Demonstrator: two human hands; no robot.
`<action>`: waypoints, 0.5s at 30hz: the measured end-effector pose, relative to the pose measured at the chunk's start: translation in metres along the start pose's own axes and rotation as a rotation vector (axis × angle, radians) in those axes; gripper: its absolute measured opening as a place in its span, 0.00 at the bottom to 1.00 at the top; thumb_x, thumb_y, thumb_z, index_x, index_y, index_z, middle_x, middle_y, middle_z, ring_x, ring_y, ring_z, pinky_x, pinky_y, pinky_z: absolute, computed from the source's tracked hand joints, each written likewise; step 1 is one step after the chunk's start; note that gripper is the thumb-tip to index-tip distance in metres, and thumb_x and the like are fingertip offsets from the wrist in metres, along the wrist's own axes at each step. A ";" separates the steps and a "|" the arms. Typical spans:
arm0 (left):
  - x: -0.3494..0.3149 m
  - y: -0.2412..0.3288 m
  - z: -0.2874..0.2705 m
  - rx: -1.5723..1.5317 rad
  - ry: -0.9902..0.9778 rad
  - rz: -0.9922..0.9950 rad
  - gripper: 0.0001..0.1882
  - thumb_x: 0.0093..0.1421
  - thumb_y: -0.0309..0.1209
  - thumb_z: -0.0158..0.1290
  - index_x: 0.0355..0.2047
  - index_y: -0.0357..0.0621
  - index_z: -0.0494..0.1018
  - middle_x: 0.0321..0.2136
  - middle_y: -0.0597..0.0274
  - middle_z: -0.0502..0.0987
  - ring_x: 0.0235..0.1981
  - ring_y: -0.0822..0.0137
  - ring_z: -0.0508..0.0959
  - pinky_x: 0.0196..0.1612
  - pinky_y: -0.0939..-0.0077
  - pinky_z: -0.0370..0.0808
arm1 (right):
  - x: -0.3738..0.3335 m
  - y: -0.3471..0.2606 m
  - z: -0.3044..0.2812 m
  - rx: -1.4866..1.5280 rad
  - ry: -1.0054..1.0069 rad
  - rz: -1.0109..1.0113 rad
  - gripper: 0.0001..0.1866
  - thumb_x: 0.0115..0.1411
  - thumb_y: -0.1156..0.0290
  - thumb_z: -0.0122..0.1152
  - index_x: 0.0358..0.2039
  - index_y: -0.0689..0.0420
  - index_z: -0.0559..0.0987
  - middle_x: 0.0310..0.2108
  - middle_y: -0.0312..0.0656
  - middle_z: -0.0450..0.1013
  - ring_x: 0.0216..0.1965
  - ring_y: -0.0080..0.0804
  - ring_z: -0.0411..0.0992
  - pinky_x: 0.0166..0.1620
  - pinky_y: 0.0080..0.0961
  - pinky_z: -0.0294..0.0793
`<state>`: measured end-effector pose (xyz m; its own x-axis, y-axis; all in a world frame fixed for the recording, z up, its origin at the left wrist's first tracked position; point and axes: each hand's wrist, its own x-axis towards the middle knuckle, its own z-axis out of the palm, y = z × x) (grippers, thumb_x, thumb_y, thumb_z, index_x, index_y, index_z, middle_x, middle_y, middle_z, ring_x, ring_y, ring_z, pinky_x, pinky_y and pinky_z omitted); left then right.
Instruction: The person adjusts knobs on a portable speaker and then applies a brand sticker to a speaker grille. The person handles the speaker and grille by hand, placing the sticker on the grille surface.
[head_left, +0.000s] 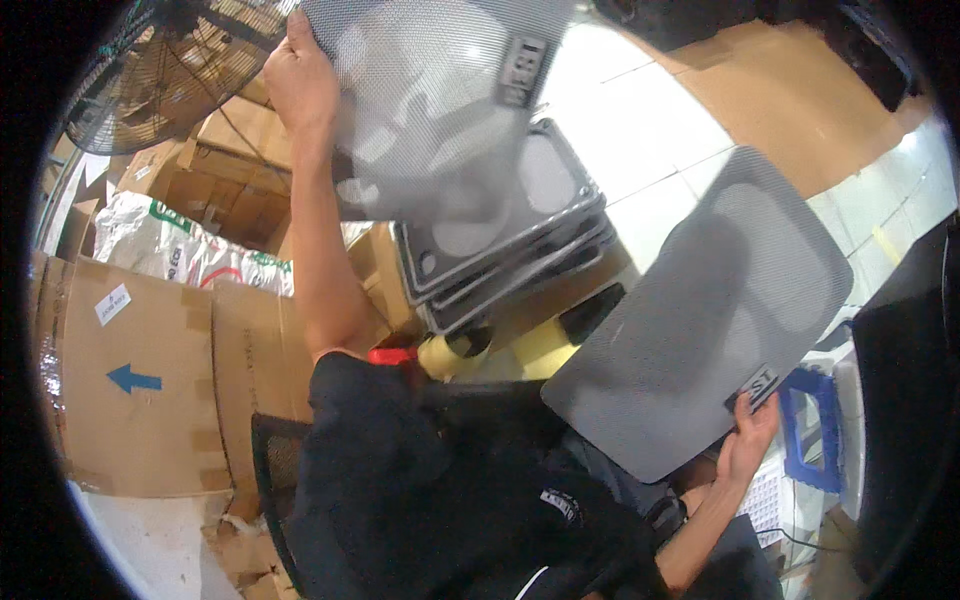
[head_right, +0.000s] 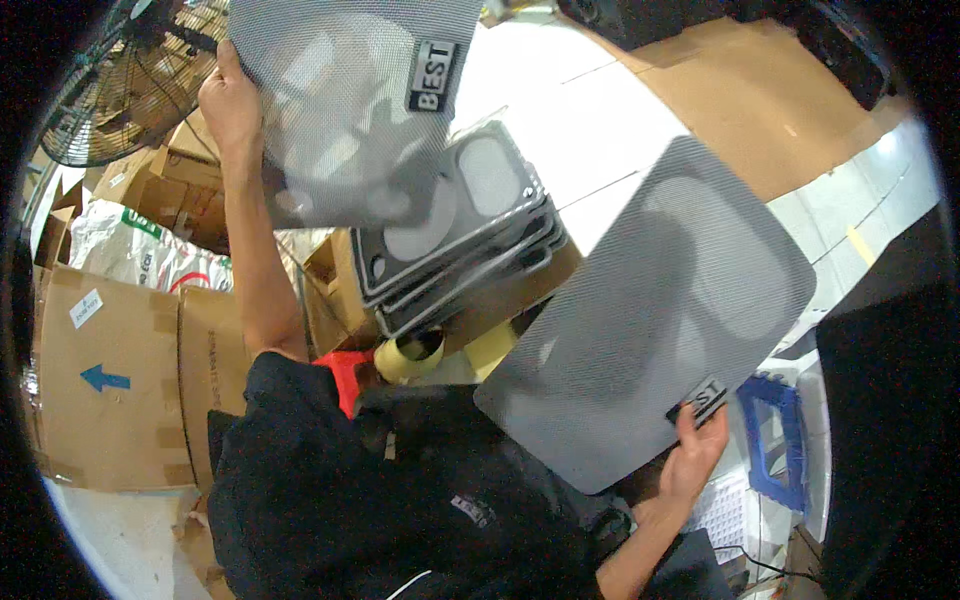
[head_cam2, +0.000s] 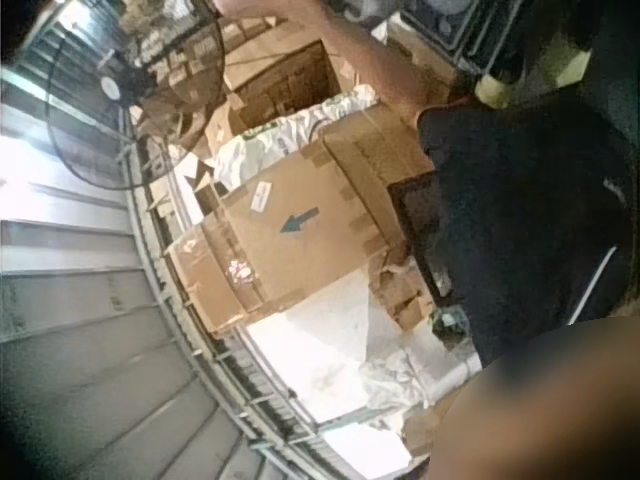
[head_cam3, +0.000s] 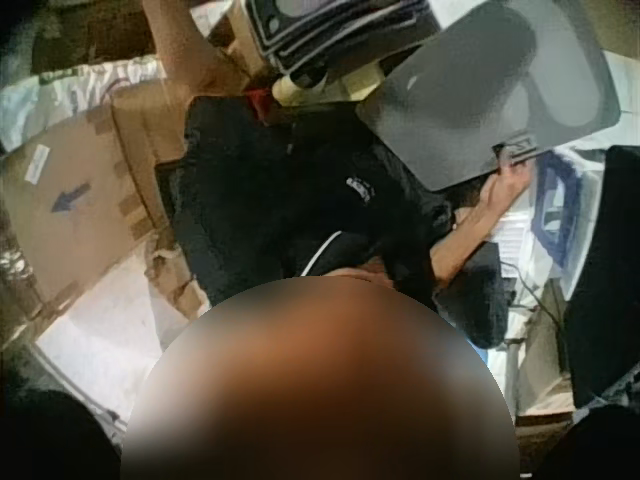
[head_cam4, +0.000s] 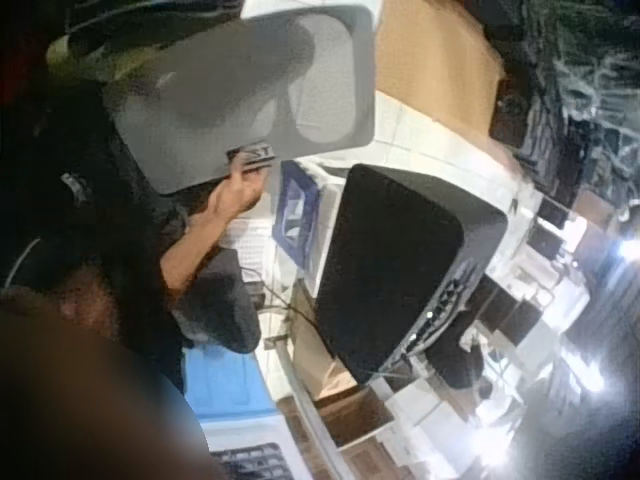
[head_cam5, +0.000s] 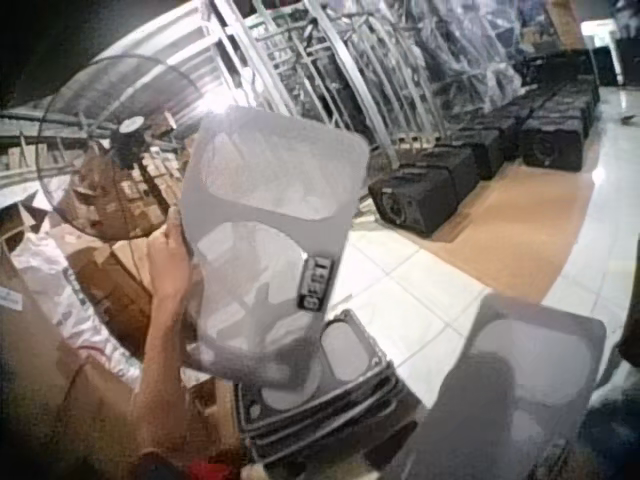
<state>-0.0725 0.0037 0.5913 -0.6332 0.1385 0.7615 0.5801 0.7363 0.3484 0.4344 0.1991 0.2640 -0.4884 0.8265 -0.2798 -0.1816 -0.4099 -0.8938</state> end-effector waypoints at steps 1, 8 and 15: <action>-0.001 0.014 0.003 -0.154 -0.029 -0.099 0.32 0.75 0.51 0.42 0.36 0.28 0.78 0.23 0.56 0.79 0.26 0.64 0.75 0.36 0.64 0.72 | -0.002 -0.002 0.005 -0.032 -0.014 -0.001 0.22 0.66 0.81 0.61 0.60 0.63 0.71 0.50 0.38 0.73 0.50 0.27 0.70 0.57 0.27 0.67; -0.048 0.104 0.033 -0.735 -0.351 -0.333 0.30 0.74 0.51 0.46 0.31 0.33 0.79 0.23 0.67 0.75 0.23 0.76 0.69 0.30 0.77 0.67 | -0.004 -0.010 0.026 -0.198 0.003 -0.031 0.22 0.64 0.78 0.66 0.57 0.66 0.73 0.51 0.43 0.76 0.51 0.30 0.73 0.56 0.27 0.70; -0.090 0.162 0.075 -0.816 -0.778 -0.190 0.33 0.74 0.53 0.45 0.30 0.31 0.79 0.21 0.71 0.71 0.24 0.78 0.65 0.31 0.73 0.66 | -0.003 -0.020 0.011 -0.395 -0.049 0.056 0.18 0.69 0.69 0.60 0.54 0.68 0.77 0.48 0.44 0.78 0.45 0.29 0.74 0.52 0.26 0.72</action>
<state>0.0395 0.1603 0.5383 -0.7271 0.6527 0.2128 0.4207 0.1786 0.8895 0.4298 0.2002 0.2866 -0.5303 0.7838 -0.3232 0.1842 -0.2656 -0.9463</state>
